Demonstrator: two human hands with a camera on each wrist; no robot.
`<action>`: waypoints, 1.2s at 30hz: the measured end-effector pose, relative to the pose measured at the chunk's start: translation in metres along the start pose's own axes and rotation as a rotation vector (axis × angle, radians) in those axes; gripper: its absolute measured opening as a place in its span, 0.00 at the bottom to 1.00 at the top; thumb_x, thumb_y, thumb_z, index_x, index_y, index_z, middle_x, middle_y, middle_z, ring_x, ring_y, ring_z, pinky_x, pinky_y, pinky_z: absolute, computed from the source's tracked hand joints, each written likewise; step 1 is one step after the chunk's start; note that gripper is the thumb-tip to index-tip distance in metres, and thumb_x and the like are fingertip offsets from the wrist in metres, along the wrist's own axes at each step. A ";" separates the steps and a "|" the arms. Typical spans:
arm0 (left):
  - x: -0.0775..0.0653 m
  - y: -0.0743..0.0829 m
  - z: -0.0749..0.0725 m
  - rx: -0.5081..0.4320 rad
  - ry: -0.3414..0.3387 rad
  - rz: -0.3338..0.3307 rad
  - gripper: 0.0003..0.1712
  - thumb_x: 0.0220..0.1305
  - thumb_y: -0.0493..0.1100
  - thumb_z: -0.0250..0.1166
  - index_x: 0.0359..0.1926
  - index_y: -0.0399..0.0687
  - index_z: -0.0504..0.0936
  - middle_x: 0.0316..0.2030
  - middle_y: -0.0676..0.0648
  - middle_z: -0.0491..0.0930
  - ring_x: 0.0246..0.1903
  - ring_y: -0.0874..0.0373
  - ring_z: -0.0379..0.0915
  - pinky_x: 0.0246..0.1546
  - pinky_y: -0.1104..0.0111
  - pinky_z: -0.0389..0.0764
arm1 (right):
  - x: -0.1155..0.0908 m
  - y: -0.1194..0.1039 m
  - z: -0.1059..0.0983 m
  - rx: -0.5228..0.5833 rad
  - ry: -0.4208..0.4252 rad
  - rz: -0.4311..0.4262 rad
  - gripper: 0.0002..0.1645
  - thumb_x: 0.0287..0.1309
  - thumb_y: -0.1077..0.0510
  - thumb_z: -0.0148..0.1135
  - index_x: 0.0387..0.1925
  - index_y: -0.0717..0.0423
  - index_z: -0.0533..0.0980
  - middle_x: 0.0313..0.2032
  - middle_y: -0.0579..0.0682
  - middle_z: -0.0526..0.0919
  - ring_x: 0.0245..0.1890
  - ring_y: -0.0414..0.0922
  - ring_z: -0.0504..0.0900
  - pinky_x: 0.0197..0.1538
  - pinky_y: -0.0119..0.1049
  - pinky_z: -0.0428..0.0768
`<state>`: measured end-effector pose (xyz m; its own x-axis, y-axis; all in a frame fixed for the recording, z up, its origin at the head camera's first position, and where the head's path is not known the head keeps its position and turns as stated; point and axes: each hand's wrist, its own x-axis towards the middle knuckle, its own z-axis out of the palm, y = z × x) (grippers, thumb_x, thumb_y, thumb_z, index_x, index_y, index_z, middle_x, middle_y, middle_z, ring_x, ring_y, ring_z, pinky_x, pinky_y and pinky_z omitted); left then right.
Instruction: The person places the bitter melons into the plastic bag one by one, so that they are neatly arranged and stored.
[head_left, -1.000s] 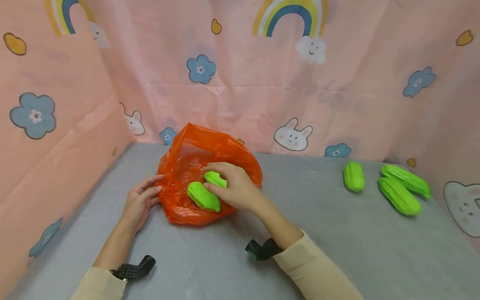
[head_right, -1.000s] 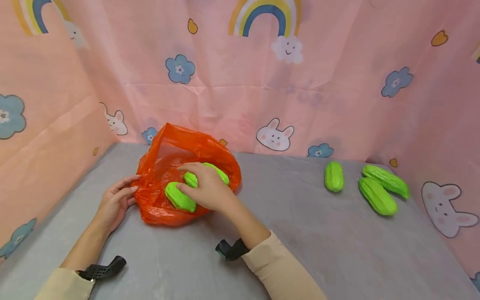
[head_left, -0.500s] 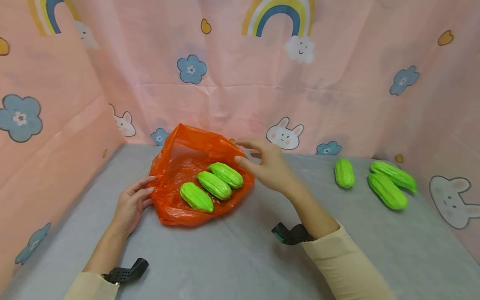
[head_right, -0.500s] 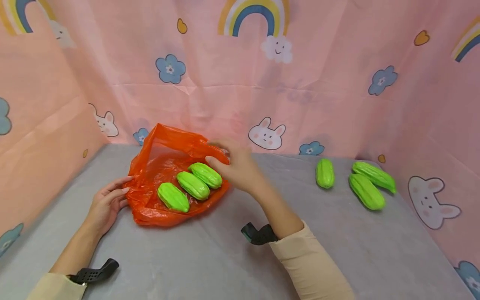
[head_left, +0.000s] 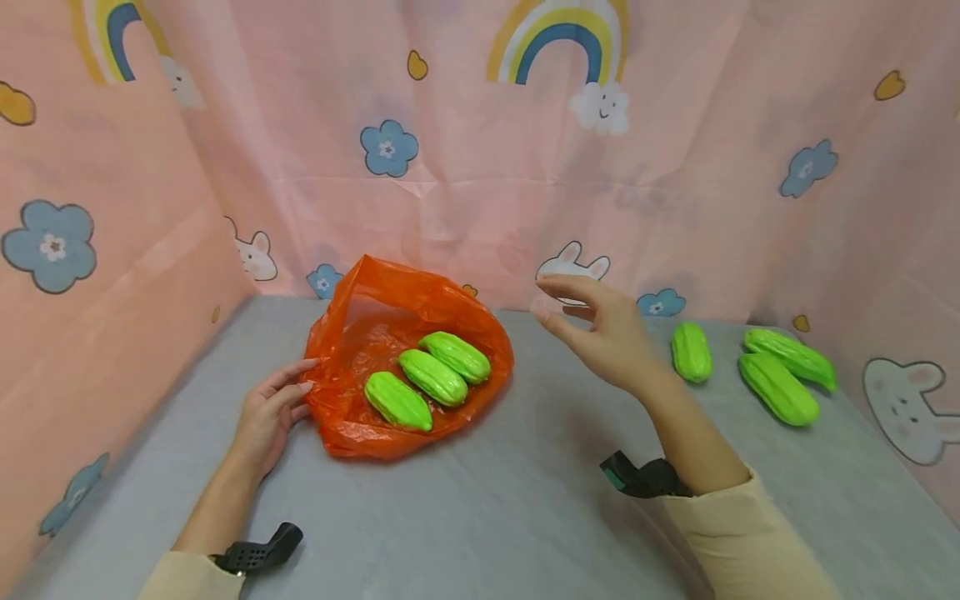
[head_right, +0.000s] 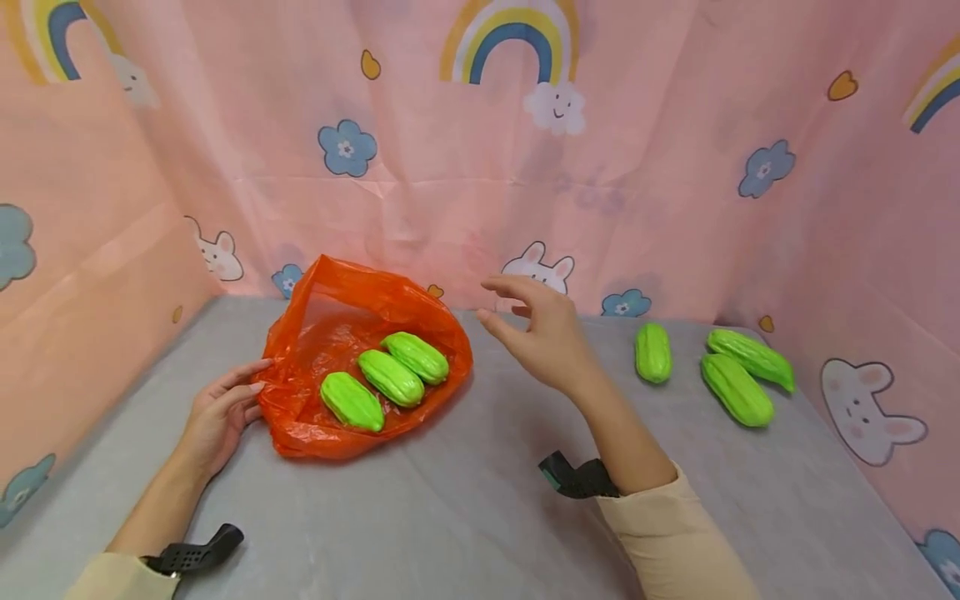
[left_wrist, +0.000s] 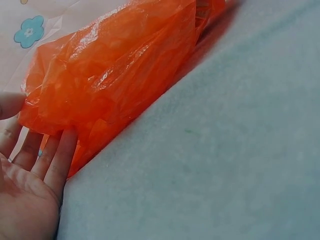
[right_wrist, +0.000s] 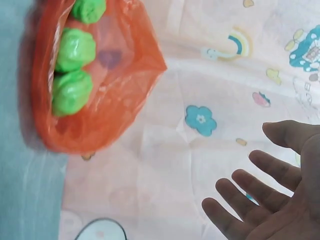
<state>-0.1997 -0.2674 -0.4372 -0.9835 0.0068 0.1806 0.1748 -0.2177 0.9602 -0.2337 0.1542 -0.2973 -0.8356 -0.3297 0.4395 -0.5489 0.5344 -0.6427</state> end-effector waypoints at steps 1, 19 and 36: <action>0.000 -0.001 0.000 0.004 0.004 -0.003 0.17 0.76 0.35 0.53 0.55 0.53 0.83 0.53 0.59 0.80 0.44 0.68 0.81 0.43 0.74 0.84 | -0.002 0.002 -0.004 -0.004 0.001 0.002 0.26 0.68 0.54 0.64 0.65 0.54 0.76 0.63 0.53 0.80 0.64 0.51 0.78 0.64 0.52 0.79; -0.001 0.000 0.001 0.015 -0.004 -0.001 0.17 0.77 0.36 0.51 0.55 0.54 0.83 0.53 0.59 0.80 0.44 0.68 0.81 0.43 0.74 0.84 | -0.041 0.061 -0.044 -0.160 0.148 0.099 0.24 0.68 0.54 0.63 0.64 0.54 0.77 0.61 0.55 0.81 0.59 0.47 0.80 0.58 0.43 0.82; -0.001 0.001 0.000 0.014 -0.002 -0.005 0.17 0.77 0.36 0.52 0.57 0.53 0.83 0.54 0.60 0.80 0.44 0.68 0.81 0.44 0.74 0.84 | -0.045 0.107 -0.065 -0.146 0.258 0.245 0.28 0.69 0.51 0.62 0.66 0.58 0.74 0.68 0.60 0.74 0.68 0.59 0.71 0.64 0.59 0.75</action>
<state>-0.1983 -0.2679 -0.4364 -0.9844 0.0095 0.1757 0.1701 -0.2042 0.9640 -0.2531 0.2764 -0.3449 -0.8982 0.0186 0.4391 -0.3089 0.6842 -0.6607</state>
